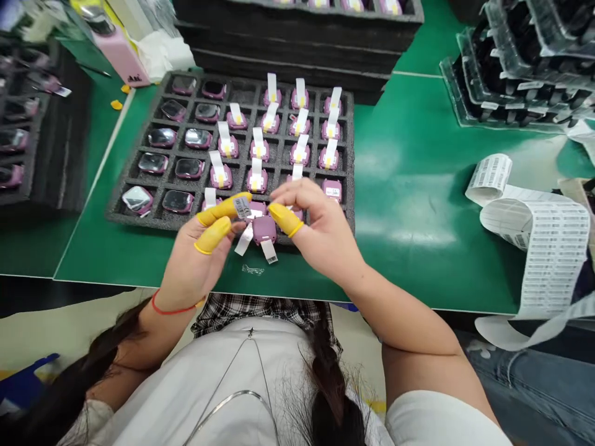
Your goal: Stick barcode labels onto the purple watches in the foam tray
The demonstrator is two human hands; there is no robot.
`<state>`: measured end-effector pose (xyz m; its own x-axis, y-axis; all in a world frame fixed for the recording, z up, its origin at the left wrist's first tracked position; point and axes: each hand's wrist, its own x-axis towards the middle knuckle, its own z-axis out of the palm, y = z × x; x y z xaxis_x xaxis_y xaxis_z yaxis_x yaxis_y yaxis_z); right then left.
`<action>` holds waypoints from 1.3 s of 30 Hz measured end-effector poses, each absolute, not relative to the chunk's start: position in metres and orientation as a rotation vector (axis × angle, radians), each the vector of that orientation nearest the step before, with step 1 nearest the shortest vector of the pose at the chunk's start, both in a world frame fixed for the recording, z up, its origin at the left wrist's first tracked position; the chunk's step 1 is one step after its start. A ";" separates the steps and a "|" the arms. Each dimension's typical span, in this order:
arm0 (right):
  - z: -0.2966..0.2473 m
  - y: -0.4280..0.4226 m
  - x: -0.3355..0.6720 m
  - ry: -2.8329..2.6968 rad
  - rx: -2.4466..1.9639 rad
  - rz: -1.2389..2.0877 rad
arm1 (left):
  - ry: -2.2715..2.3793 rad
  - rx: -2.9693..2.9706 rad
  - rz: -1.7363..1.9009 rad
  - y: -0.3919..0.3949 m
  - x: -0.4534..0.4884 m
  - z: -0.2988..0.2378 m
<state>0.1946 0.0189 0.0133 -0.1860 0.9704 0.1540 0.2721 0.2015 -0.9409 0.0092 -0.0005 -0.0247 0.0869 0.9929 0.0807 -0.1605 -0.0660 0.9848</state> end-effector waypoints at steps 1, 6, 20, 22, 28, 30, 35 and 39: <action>0.008 0.017 0.193 -1.570 -1.187 1.084 | 0.964 1.102 1.250 -0.003 0.011 -0.026; -0.006 0.012 0.181 -1.381 -1.120 1.259 | 0.968 0.909 1.276 -0.010 0.016 -0.029; -0.001 0.010 0.170 -0.932 -1.027 1.579 | 0.914 0.902 1.234 -0.010 0.026 -0.034; -0.001 0.011 0.169 -0.921 -1.022 1.603 | 0.898 0.905 1.239 -0.010 0.026 -0.036; -0.004 0.013 0.170 -1.067 -1.088 1.479 | 0.943 1.115 1.231 -0.009 0.026 -0.042; -0.006 0.012 0.173 -1.193 -1.150 1.323 | 0.993 1.294 1.261 -0.008 0.022 -0.043; 0.001 0.013 0.188 -1.556 -1.275 0.905 | 1.306 1.866 1.424 -0.003 0.005 -0.040; 0.011 0.030 0.204 -1.896 -1.291 0.901 | 1.325 2.108 1.281 0.004 -0.006 -0.044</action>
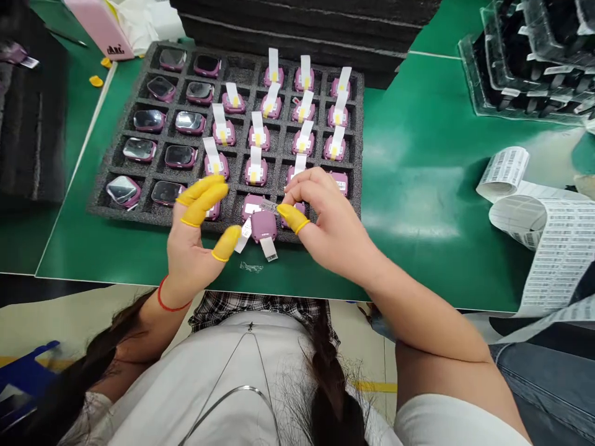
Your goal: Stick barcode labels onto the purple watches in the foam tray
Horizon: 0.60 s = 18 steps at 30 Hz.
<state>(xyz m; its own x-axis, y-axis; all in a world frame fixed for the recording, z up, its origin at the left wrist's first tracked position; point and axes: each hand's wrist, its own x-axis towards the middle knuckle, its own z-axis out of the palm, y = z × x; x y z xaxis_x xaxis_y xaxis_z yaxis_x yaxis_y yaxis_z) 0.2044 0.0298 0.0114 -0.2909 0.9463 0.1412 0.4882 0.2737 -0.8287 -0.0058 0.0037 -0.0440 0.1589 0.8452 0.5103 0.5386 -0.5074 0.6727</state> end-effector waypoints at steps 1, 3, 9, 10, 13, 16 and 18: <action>0.012 0.036 0.207 -1.976 -1.267 0.958 | 1.276 2.159 1.178 0.005 -0.007 -0.046; 0.009 0.048 0.209 -2.091 -1.207 1.100 | 1.210 2.232 0.991 0.007 -0.006 -0.051; -0.013 0.063 0.204 -2.127 -1.145 1.388 | 1.277 2.272 0.794 0.006 -0.001 -0.055; -0.014 0.063 0.203 -2.127 -1.147 1.397 | 1.279 2.271 0.787 0.006 -0.001 -0.054; -0.016 0.061 0.204 -2.135 -1.167 1.405 | 1.281 2.270 0.786 0.006 -0.001 -0.054; -0.015 0.058 0.206 -2.143 -1.188 1.392 | 1.264 2.264 0.786 0.006 -0.001 -0.054; -0.015 0.057 0.205 -2.138 -1.187 1.377 | 1.259 2.252 0.781 0.006 0.000 -0.055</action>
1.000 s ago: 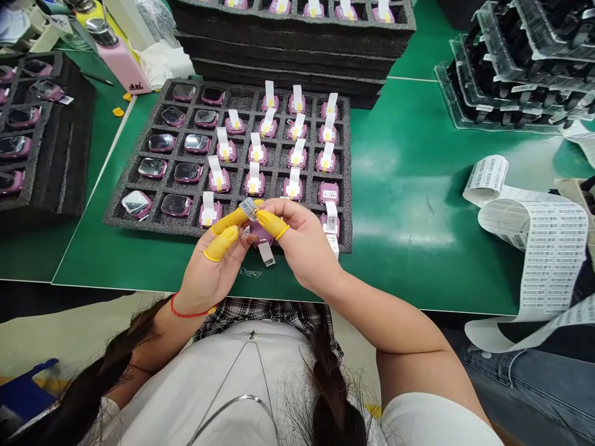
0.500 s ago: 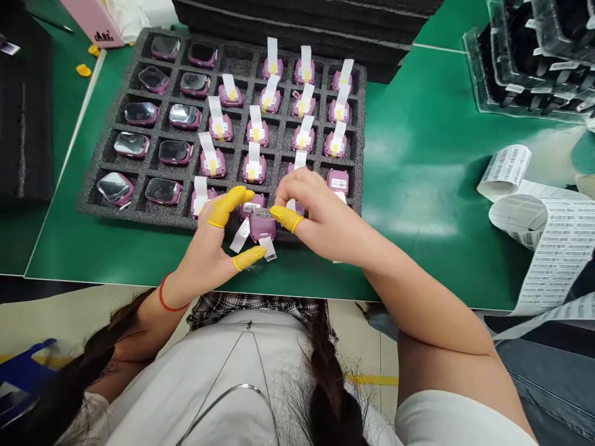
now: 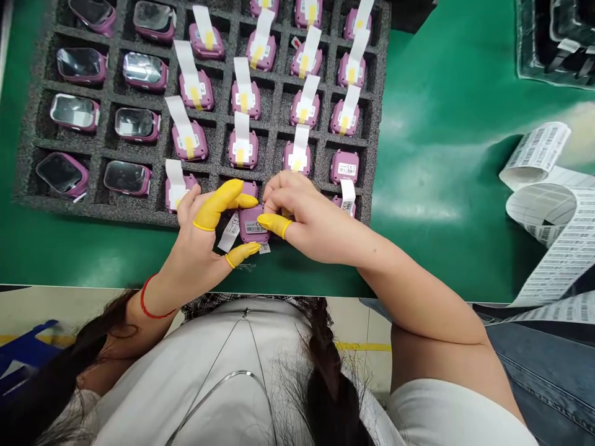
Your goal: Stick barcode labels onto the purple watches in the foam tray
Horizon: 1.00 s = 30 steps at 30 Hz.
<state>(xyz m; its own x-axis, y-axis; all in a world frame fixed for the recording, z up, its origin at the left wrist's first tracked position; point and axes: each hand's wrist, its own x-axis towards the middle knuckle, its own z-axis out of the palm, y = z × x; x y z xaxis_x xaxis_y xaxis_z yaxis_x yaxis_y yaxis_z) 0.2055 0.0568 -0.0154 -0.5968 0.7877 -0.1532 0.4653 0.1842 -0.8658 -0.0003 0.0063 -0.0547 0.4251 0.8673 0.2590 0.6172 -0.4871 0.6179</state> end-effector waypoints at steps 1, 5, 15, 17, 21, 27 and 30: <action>-0.016 0.056 0.205 -2.133 -1.185 1.370 | 1.261 2.246 0.779 0.006 0.000 -0.055; -0.018 0.055 0.203 -2.153 -1.186 1.329 | 1.250 2.238 0.802 0.007 0.000 -0.056; -0.019 0.053 0.203 -2.245 -1.179 1.244 | 1.263 2.270 0.831 0.007 0.001 -0.058; -0.020 0.052 0.204 -2.247 -1.176 1.228 | 1.263 2.279 0.838 0.007 0.001 -0.058; -0.021 0.051 0.203 -2.250 -1.179 1.203 | 1.266 2.298 0.827 0.007 0.001 -0.059; -0.022 0.050 0.203 -2.260 -1.187 1.167 | 1.276 2.316 0.817 0.007 0.001 -0.059; -0.022 0.050 0.204 -2.265 -1.195 1.146 | 1.275 2.322 0.818 0.007 0.001 -0.058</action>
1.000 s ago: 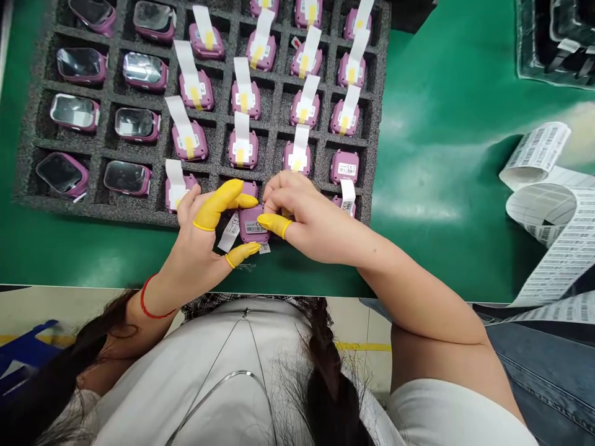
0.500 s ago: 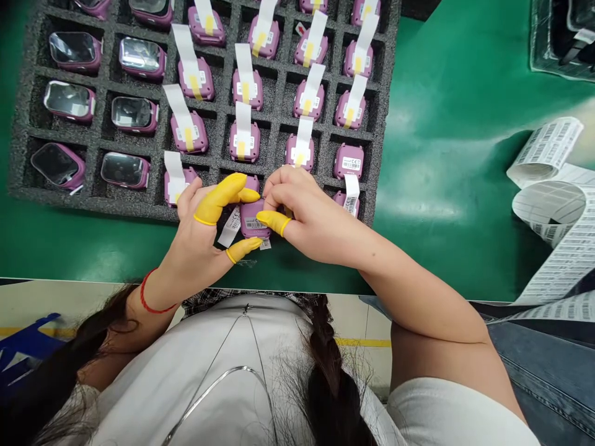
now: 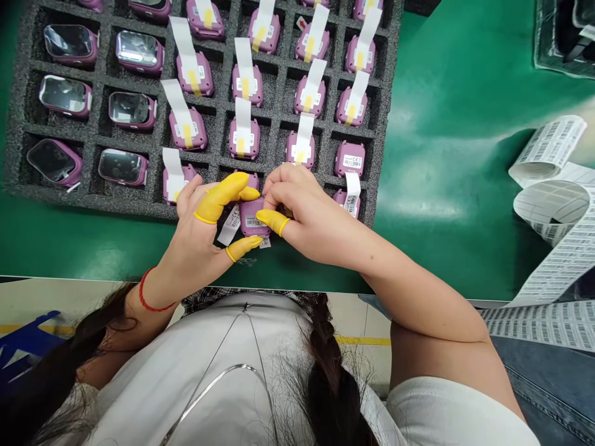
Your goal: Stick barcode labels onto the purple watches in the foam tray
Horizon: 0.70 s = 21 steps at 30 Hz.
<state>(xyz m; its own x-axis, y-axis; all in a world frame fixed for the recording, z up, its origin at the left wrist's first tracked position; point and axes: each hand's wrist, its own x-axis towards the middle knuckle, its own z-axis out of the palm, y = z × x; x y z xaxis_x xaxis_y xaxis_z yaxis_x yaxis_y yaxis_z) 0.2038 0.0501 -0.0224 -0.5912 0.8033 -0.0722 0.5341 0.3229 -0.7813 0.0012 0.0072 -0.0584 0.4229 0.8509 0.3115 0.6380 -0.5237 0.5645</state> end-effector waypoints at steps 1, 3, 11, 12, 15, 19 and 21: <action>-0.023 0.050 0.204 -2.270 -1.196 1.134 | 1.275 2.324 0.816 0.007 0.001 -0.058; -0.023 0.049 0.203 -2.285 -1.190 1.106 | 1.276 2.327 0.813 0.007 0.001 -0.058; -0.019 0.041 0.202 -2.434 -1.214 0.578 | 1.267 2.332 0.835 0.007 0.001 -0.059; -0.018 0.041 0.205 -2.422 -1.236 0.487 | 1.262 2.333 0.841 0.007 0.000 -0.060; -0.021 0.044 0.211 -2.310 -1.309 0.417 | 1.239 2.337 0.865 0.007 0.000 -0.060; -0.035 0.044 0.205 -2.300 -1.252 0.642 | 1.232 2.341 0.909 0.007 0.000 -0.062; -0.042 0.043 0.198 -2.298 -1.267 0.680 | 1.235 2.346 0.913 0.006 0.000 -0.063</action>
